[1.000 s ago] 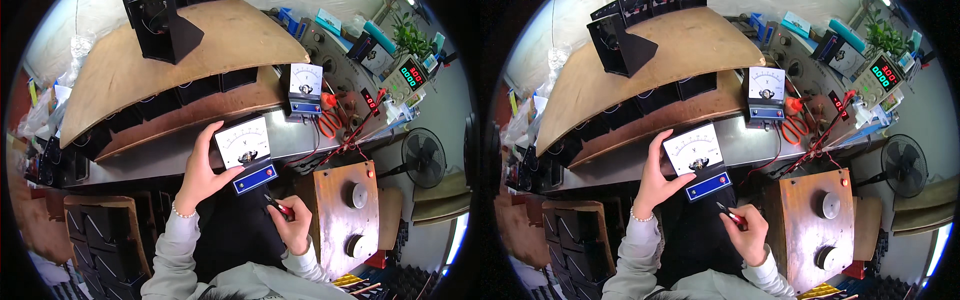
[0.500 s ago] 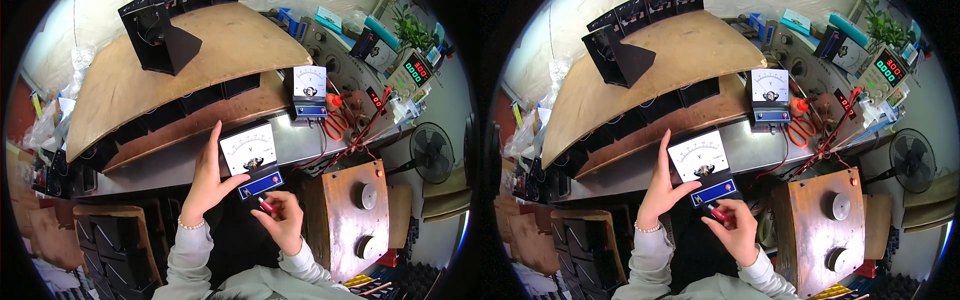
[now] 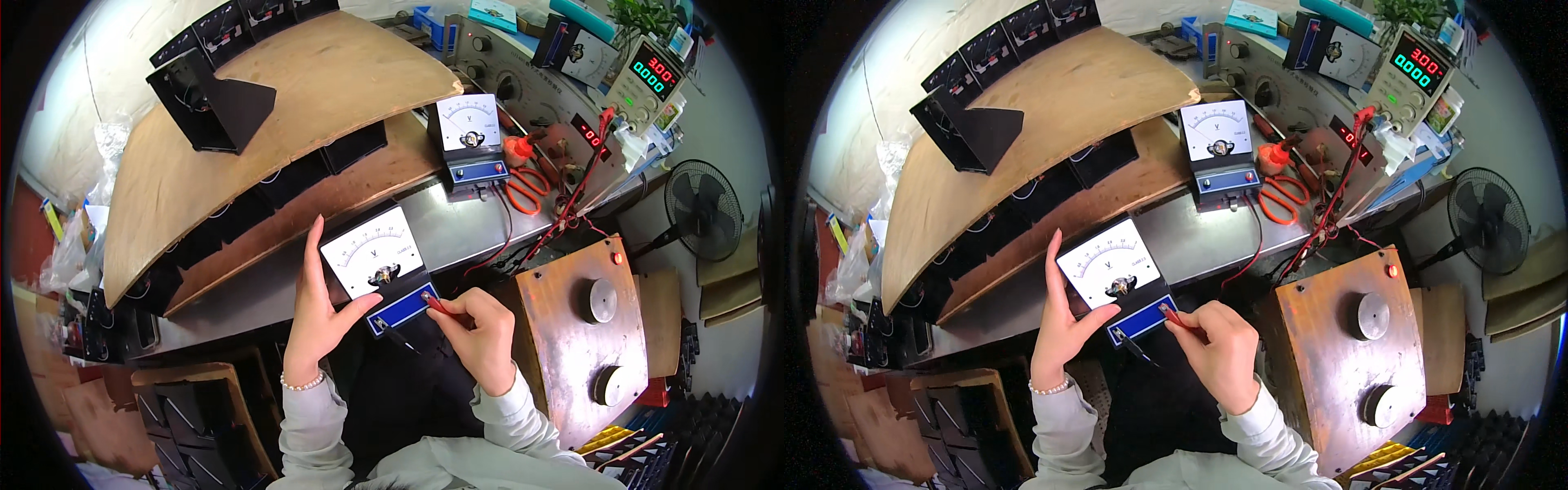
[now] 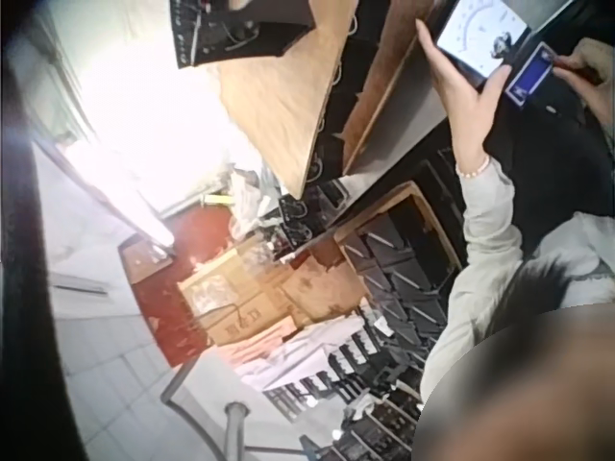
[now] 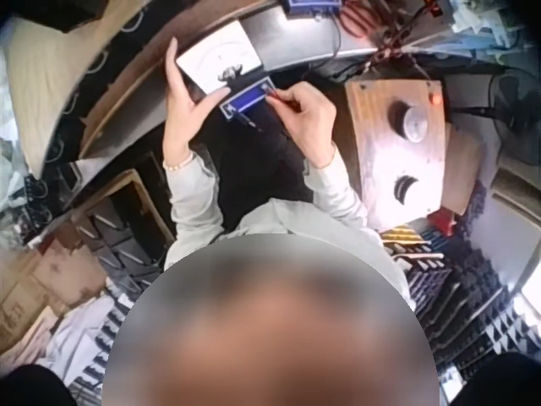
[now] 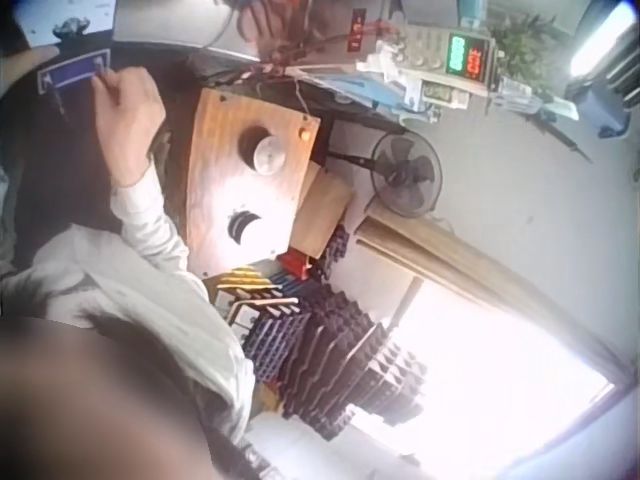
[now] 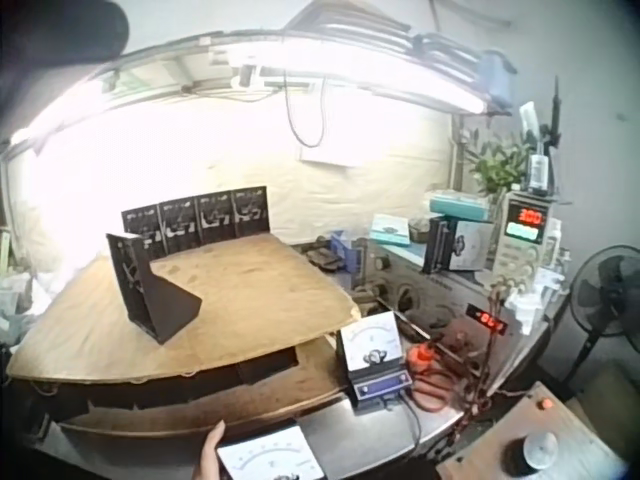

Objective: Testing analog voltmeters using a test rig and power supply at a workbench.

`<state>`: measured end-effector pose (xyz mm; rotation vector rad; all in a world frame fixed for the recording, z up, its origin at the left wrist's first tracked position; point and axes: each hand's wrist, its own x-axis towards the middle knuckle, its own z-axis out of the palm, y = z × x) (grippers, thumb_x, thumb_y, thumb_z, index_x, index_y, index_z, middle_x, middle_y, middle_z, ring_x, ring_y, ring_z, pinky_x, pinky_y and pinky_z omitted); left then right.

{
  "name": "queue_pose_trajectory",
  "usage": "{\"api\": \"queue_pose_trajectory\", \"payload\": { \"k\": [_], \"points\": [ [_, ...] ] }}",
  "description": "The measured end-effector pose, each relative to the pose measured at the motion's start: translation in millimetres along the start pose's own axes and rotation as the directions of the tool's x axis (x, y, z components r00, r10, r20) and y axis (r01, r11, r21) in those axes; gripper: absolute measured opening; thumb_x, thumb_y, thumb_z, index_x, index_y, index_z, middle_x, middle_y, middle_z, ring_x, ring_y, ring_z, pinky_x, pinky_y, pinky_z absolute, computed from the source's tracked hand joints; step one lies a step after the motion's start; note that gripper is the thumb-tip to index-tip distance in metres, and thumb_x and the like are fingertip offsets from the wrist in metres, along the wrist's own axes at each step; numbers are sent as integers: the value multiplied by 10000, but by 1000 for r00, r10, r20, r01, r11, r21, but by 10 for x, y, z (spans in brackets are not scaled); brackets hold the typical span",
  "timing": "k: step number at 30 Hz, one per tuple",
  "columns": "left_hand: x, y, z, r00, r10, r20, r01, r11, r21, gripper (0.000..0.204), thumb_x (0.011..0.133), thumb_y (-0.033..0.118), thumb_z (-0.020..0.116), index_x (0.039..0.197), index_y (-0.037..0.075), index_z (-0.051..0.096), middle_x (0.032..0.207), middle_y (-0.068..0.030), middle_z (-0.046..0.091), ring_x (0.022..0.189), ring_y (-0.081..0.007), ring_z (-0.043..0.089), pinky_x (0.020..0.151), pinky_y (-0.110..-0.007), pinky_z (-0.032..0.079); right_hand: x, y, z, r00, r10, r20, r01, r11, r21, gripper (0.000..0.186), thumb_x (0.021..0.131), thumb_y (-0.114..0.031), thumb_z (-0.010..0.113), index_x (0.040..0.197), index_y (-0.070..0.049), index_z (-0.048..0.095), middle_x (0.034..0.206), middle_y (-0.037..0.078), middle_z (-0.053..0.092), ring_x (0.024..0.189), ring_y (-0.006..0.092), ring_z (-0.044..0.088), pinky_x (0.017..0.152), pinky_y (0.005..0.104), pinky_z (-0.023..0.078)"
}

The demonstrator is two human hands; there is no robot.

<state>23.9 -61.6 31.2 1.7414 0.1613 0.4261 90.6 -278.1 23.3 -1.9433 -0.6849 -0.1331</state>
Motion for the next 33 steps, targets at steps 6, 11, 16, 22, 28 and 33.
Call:
{"api": "queue_pose_trajectory", "payload": {
  "k": [6, 11, 16, 22, 28, 33],
  "points": [
    [30, -25, -5, 999, 33, -18, -34, 998, -48, 1101, 754, -4, 847, 1603, 80, 151, 1432, -197, 461, 1288, -273, 552, 1034, -400, 510, -80, 36, 13, 989, 144, -23, -135, 967, 218, 199, 779, 13, 832, 943, 3, 720, 830, 38, 675, 695, 79, 602, 595, 209, 453],
    [-53, -33, -120, 997, 65, -39, -63, 997, 53, 1105, 745, 26, 863, 1603, 80, 169, 1423, -191, 481, 1297, -265, 540, 1062, -394, 469, -36, -92, 51, 997, -29, -65, 42, 979, 201, 274, 748, 1, 851, 987, -1, 717, 1024, 86, 660, 809, 122, 635, 676, 234, 519],
    [-73, 124, 93, 998, -50, -39, 46, 994, -101, 1095, 744, 2, 856, 1602, 95, 181, 1458, -167, 441, 1310, -258, 524, 1068, -388, 473, 20, -271, 59, 992, -120, -48, 118, 992, -40, 800, 646, -142, 935, 1329, 36, 559, 1325, 223, 548, 1191, 367, 580, 906, 377, 557],
    [-623, 337, 989, 873, 487, 32, -359, 595, 719, 735, 795, 229, 811, 1430, 39, 491, 1315, -230, 546, 1210, -399, 520, 1027, -503, 412, -601, 157, -80, 999, -11, -32, 12, 1000, 5, 1180, 670, -345, 862, 1524, 122, 196, 1428, 334, 427, 1290, 465, 480, 1077, 504, 393],
    [-1015, 343, 1400, 794, -12, 608, -259, 898, 357, 776, 855, 139, 777, 1524, 43, 395, 1479, -273, 390, 1362, -444, 409, 1131, -474, 367, -1449, 677, -1575, 821, 172, -545, -450, 782, -431, 1086, 597, -346, 883, 1409, 149, 360, 1207, 271, 553, 1086, 442, 565, 914, 477, 473],
    [-889, 174, 1471, 665, -37, 746, -399, 827, 396, 724, 880, 175, 752, 1514, 55, 422, 1434, -247, 465, 1328, -432, 455, 1113, -461, 387, -2112, 1153, -2409, 371, 219, -902, -914, 256, -314, 1117, 615, -408, 882, 1402, 175, 344, 1282, 314, 529, 1149, 445, 570, 979, 477, 489]
  ]
}}
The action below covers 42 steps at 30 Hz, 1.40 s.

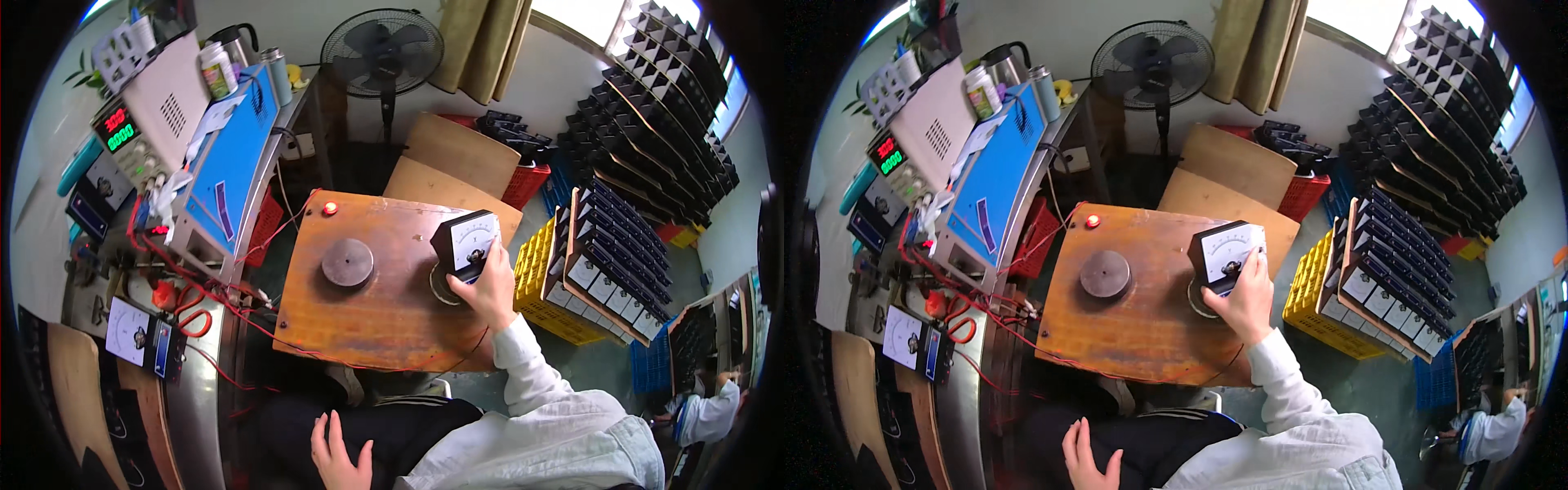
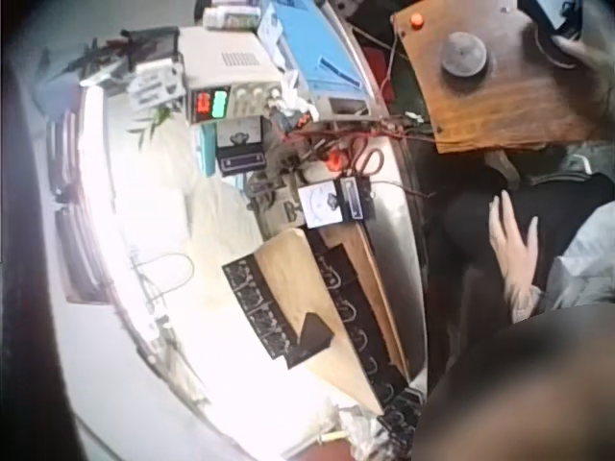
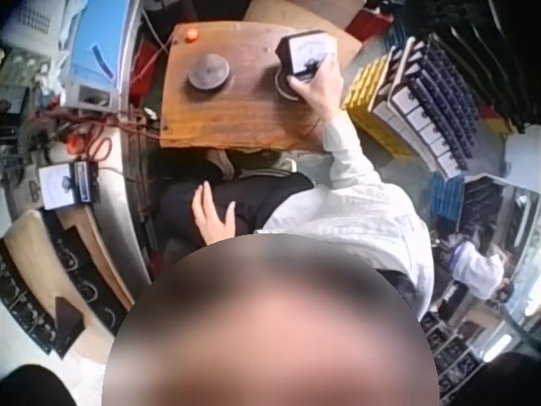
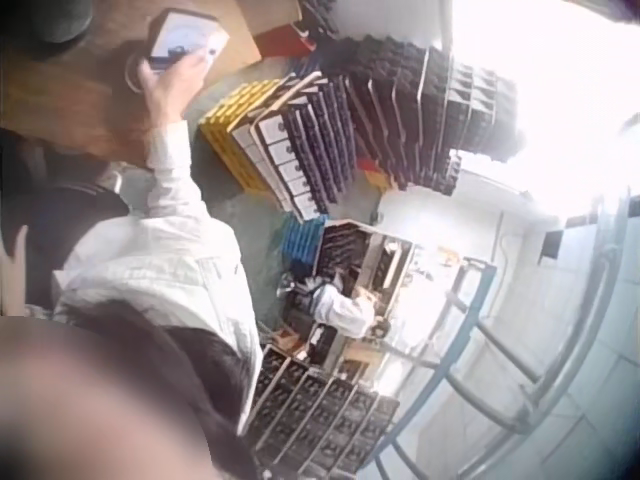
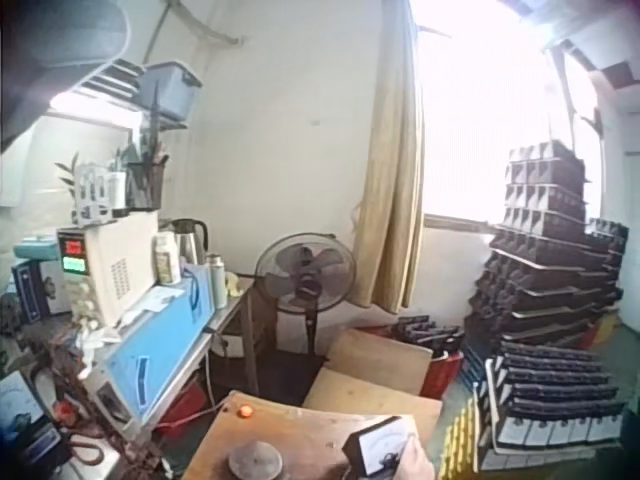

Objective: Testing analog voltmeters using a test rig and power supply at a workbench.

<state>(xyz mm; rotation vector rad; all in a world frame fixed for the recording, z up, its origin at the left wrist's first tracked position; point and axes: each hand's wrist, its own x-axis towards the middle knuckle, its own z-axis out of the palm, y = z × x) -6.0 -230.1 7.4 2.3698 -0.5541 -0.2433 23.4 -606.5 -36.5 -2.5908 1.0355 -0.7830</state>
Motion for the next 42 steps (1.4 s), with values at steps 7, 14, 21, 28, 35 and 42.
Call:
{"api": "queue_pose_trajectory", "payload": {
  "k": [7, 14, 21, 28, 35, 42],
  "points": [
    [102, 94, -210, 1000, -19, -22, 23, 981, 192, 651, 937, 258, 683, 1509, 66, 436, 1369, -262, 527, 1267, -438, 505, 1075, -480, 406, 21, 83, 80, 985, 146, 91, -150, 988, 45, 1139, 643, -438, 871, 1421, 184, 317, 1412, 377, 438, 1349, 462, 442, 1128, 452, 397],
    [-62, 29, 2, 963, -61, 262, 38, 995, 90, 649, 933, 263, 687, 1503, 80, 437, 1308, -270, 562, 1192, -460, 552, 1013, -482, 460, 24, -4, 142, 994, 106, 11, -106, 994, -11, 1124, 645, -445, 869, 1410, 184, 338, 1422, 358, 439, 1350, 470, 429, 1146, 477, 366],
    [-137, -8, 79, 933, -45, 358, 5, 994, 113, 664, 924, 280, 690, 1496, 62, 435, 1308, -275, 561, 1170, -467, 559, 1000, -492, 463, -10, 17, 176, 996, 80, -27, -82, 991, -104, 1133, 636, -432, 875, 1417, 172, 319, 1435, 348, 427, 1275, 458, 503, 1064, 458, 453],
    [-162, -53, 9, 949, -81, 305, 28, 984, 174, 642, 937, 278, 672, 1489, 50, 437, 1284, -283, 567, 1158, -474, 560, 994, -493, 465, -17, 17, 187, 996, 78, -38, -81, 993, -85, 1133, 633, -428, 879, 1422, 162, 320, 1417, 337, 443, 1267, 451, 505, 1053, 461, 456],
    [-182, -97, 35, 947, -88, 308, 41, 987, 154, 640, 937, 282, 674, 1488, 54, 439, 1281, -282, 574, 1157, -476, 561, 996, -499, 465, 47, 123, 150, 1000, -10, -3, 9, 995, -97, 1118, 629, -427, 880, 1405, 166, 335, 1400, 338, 448, 1264, 450, 506, 1052, 451, 456],
    [-182, -160, 26, 948, -123, 294, 79, 985, 156, 648, 926, 262, 684, 1490, 60, 435, 1297, -278, 568, 1155, -467, 571, 990, -495, 476, 98, 32, 140, 999, -12, 49, 13, 1000, -19, 1008, 639, -423, 880, 1322, 164, 425, 1332, 348, 497, 1267, 470, 483, 1084, 472, 419]
  ]
}}
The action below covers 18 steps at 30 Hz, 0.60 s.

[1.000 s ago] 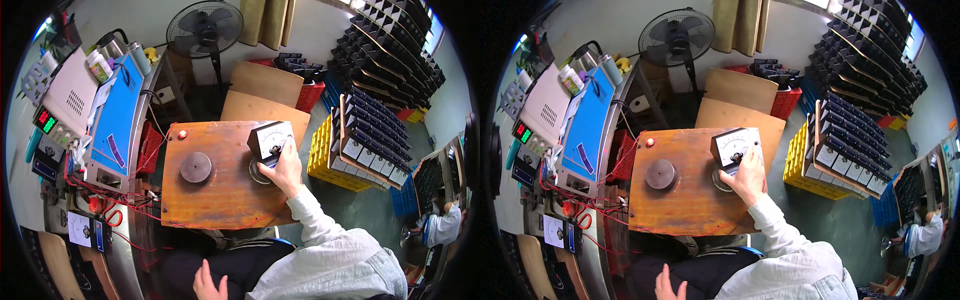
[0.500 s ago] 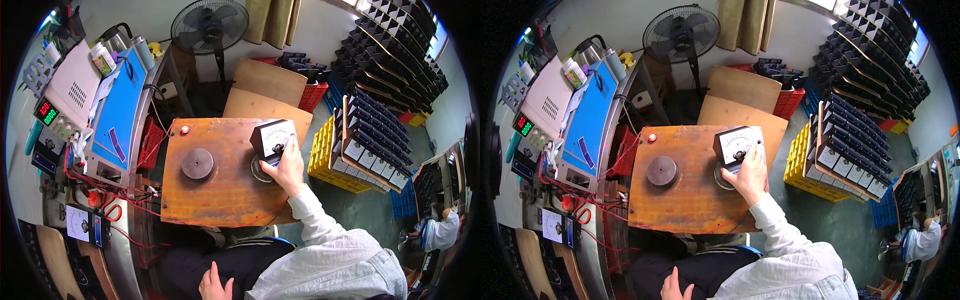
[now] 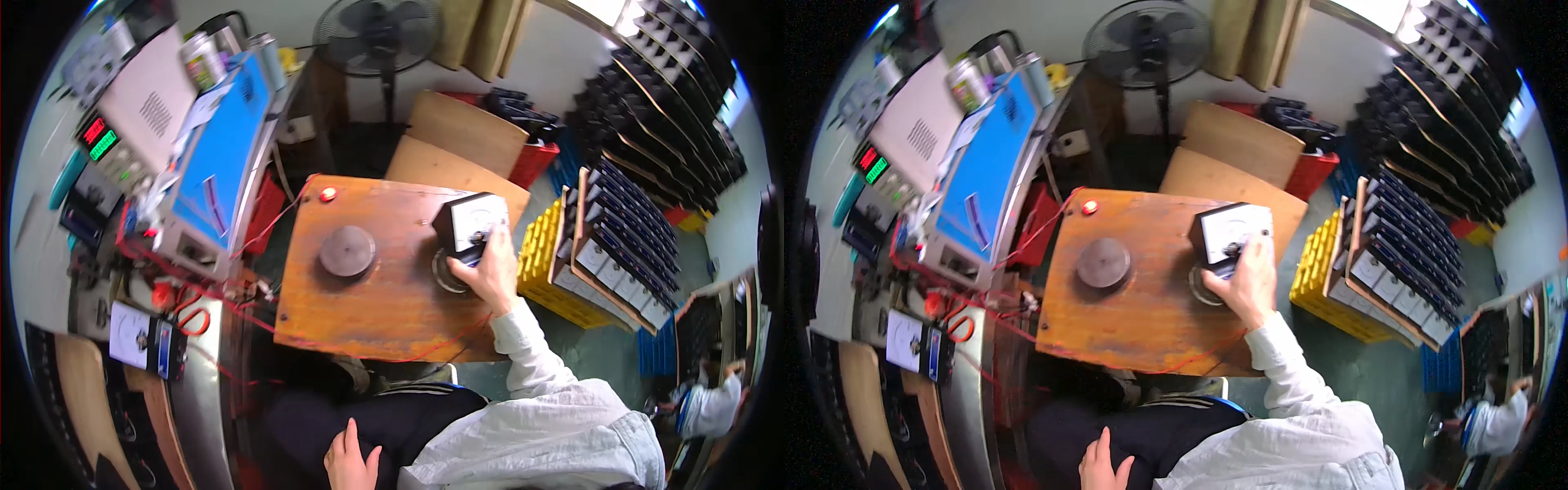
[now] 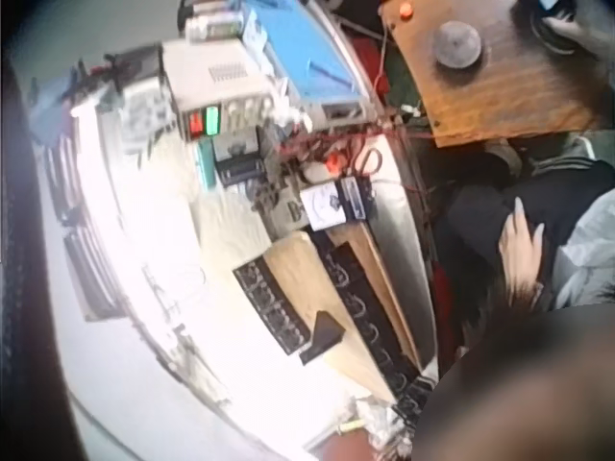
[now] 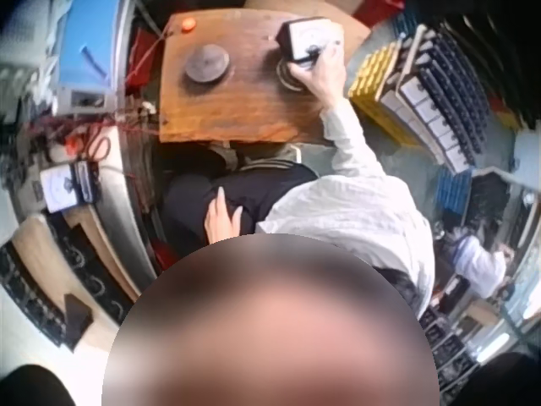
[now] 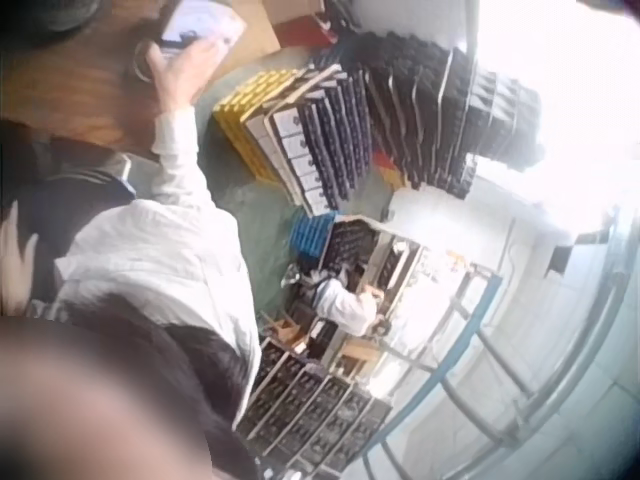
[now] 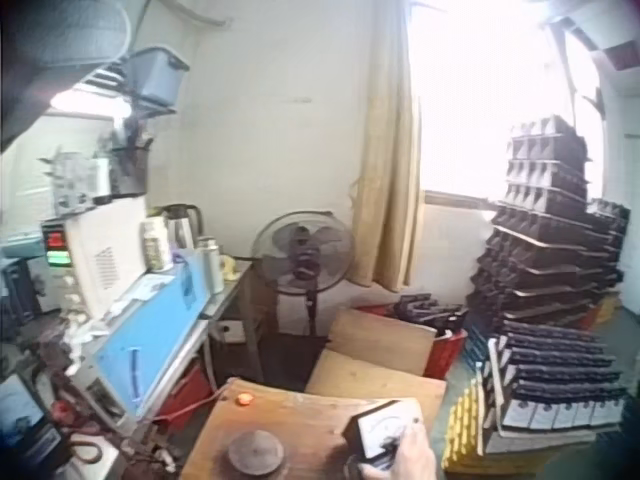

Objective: Testing analog voltmeters using a test rig and power supply at a workbench.

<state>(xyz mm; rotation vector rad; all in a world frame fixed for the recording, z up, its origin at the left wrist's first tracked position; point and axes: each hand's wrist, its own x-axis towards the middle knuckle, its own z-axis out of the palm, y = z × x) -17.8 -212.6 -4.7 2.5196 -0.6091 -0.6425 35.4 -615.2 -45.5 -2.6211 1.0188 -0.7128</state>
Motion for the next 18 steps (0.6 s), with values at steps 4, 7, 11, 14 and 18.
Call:
{"api": "queue_pose_trajectory", "payload": {
  "k": [4, 7, 11, 14, 18],
  "points": [
    [7, -42, 22, 995, -7, -100, 6, 1000, -13, 630, 876, 226, 741, 1434, 57, 503, 1246, -208, 600, 1155, -395, 581, 989, -476, 464, -8, 248, 192, 979, -160, -129, 155, 987, -47, 926, 671, -356, 889, 1354, 93, 453, 1170, 264, 573, 1110, 420, 555, 958, 461, 471],
    [-74, -73, -62, 969, 4, -247, -6, 1000, -8, 620, 876, 232, 749, 1424, 49, 522, 1267, -170, 604, 1196, -362, 580, 1025, -457, 445, -39, 275, 117, 996, -61, -62, 63, 997, 33, 1010, 706, -348, 882, 1477, 64, 378, 1202, 270, 584, 1102, 395, 579, 974, 441, 469],
    [-231, -159, -120, 805, -22, -593, 8, 1000, -26, 533, 848, 118, 761, 1350, 45, 597, 1275, -146, 623, 1218, -346, 594, 1029, -437, 472, -282, -177, 92, 969, -190, -158, 194, 981, 10, 1049, 721, -246, 893, 1515, 105, 302, 1506, 308, 413, 1407, 414, 407, 1185, 438, 305],
    [-382, -96, -228, 588, -56, -807, -9, 997, -76, 529, 840, 73, 770, 1335, 1, 599, 1360, -164, 597, 1276, -364, 570, 1066, -452, 458, -826, -898, 139, 913, -406, 46, 332, 803, 495, 1092, 693, -212, 888, 1536, 92, 266, 1529, 292, 392, 1424, 412, 389, 1198, 446, 279],
    [-466, -201, -411, 416, -179, -891, 59, 984, -170, 963, 867, 168, 780, 1576, -49, 165, 1595, -335, 223, 1453, -501, 299, 1177, -533, 281, -1563, -2563, -460, 436, -874, 214, 502, 434, 748, 1140, 605, -185, 873, 1524, 104, 264, 1457, 294, 458, 1319, 422, 488, 1107, 480, 355]
  ]
}}
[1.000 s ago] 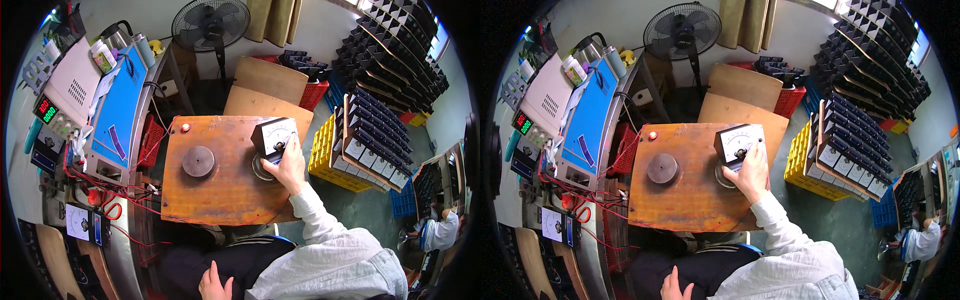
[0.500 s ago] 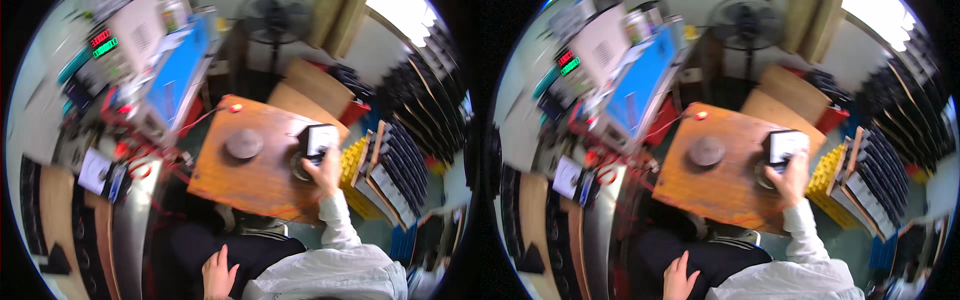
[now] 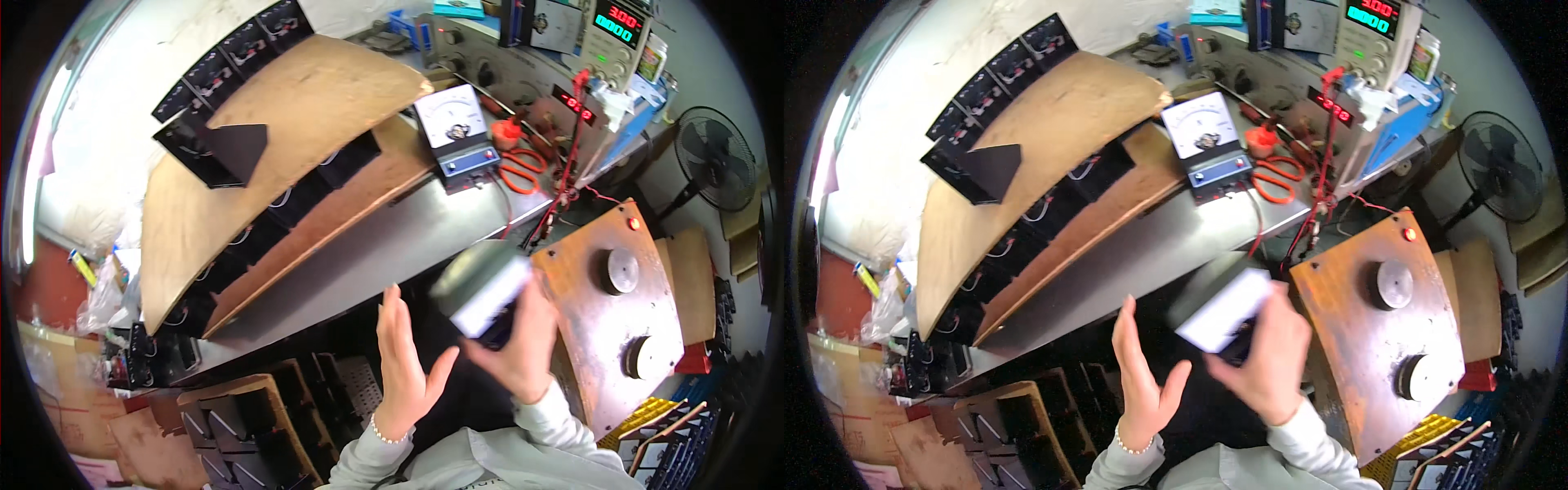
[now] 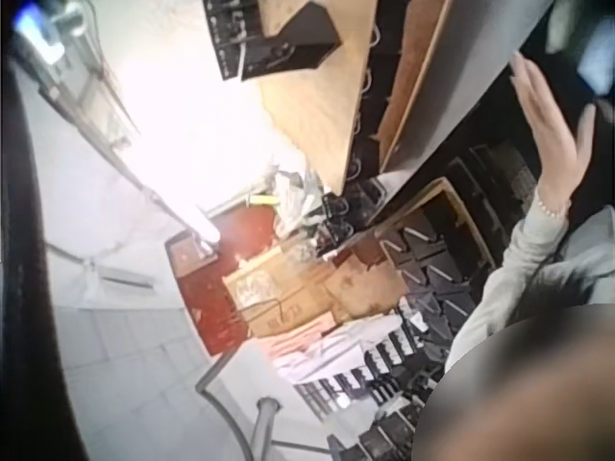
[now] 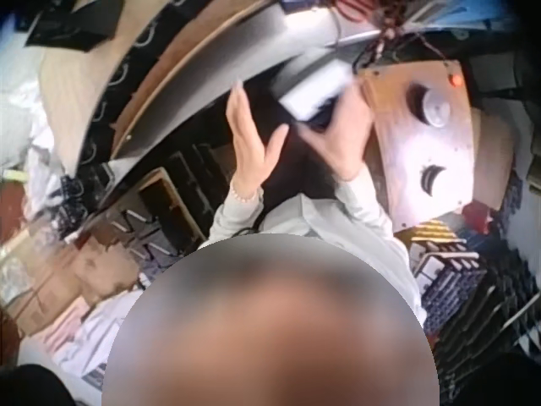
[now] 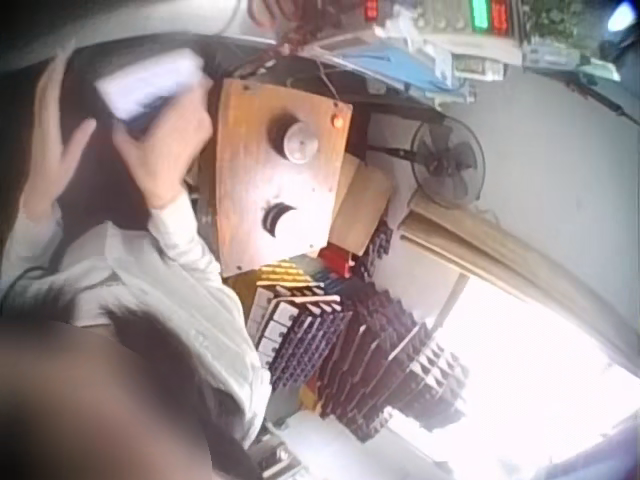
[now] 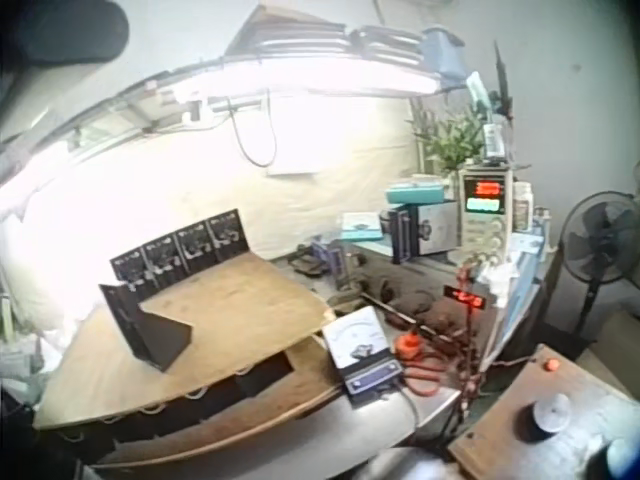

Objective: Testing analog voltmeters using a test rig and power supply at a workbench.

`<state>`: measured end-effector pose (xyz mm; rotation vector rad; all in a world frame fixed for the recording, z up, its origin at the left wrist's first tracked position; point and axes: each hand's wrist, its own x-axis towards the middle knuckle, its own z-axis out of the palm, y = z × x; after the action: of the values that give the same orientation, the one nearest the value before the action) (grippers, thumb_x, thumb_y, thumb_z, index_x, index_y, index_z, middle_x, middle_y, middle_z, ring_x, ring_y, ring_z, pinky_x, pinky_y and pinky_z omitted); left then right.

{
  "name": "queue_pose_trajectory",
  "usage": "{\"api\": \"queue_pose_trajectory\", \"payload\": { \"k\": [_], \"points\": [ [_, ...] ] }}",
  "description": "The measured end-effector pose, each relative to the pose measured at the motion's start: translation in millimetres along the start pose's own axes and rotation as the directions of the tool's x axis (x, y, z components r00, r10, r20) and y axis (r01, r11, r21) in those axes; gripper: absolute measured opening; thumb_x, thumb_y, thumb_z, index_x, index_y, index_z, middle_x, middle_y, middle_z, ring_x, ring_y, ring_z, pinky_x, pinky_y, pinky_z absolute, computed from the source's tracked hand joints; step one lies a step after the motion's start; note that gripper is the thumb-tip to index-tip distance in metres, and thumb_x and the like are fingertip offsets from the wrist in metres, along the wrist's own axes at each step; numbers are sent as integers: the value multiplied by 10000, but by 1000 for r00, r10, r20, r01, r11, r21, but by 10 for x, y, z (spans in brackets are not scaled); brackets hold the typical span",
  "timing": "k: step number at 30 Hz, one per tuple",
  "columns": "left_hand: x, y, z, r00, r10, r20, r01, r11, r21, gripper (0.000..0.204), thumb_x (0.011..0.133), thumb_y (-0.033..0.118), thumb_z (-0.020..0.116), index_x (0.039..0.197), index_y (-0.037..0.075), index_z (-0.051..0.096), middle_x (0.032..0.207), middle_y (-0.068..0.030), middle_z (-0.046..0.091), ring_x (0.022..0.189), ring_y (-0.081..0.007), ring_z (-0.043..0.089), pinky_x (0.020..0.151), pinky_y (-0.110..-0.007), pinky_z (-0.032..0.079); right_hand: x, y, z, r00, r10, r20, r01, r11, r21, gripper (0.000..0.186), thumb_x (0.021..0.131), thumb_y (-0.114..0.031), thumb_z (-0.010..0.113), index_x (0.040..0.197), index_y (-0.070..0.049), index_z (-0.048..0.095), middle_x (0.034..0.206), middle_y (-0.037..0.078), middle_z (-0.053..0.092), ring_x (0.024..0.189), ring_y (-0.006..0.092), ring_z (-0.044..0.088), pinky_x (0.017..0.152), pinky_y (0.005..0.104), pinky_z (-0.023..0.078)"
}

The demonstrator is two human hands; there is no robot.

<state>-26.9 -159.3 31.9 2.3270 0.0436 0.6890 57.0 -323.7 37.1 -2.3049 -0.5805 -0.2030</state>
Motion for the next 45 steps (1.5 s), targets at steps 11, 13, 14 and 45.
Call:
{"api": "queue_pose_trajectory", "payload": {
  "k": [11, 13, 14, 45],
  "points": [
    [637, -789, -500, 962, -248, 115, 269, 795, -544, 1185, 731, -73, 824, 1621, 126, 68, 1424, -187, 489, 1227, -270, 609, 966, -397, 573, 281, -284, 618, 995, -98, -24, 100, 929, 356, 738, 771, -78, 839, 1402, 60, 483, 1289, 220, 587, 1126, 354, 637, 920, 406, 535],
    [631, -836, -491, 969, -229, 97, 245, 811, -531, 1170, 738, -52, 816, 1620, 120, 68, 1404, -192, 506, 1209, -276, 625, 945, -393, 584, 198, -256, 612, 998, -67, -14, 67, 924, 376, 711, 775, -53, 832, 1397, 35, 499, 1297, 203, 584, 1112, 327, 647, 904, 386, 543],
    [631, -860, -485, 967, -236, 101, 253, 805, -537, 1170, 738, -52, 816, 1620, 120, 68, 1404, -192, 506, 1209, -276, 625, 945, -393, 584, 176, -246, 607, 999, -34, -16, 38, 914, 405, 688, 778, -28, 825, 1392, 10, 515, 1306, 187, 582, 1097, 300, 657, 889, 366, 550],
    [580, -734, -529, 941, -295, 163, 335, 762, -554, 1225, 729, -74, 825, 1630, 159, 28, 1449, -173, 480, 1253, -264, 589, 1025, -403, 523, 97, -247, 470, 988, 152, 32, -146, 836, 529, 251, 823, -46, 824, 987, 7, 641, 796, 59, 688, 654, 96, 633, 573, 242, 495]
  ]
}}
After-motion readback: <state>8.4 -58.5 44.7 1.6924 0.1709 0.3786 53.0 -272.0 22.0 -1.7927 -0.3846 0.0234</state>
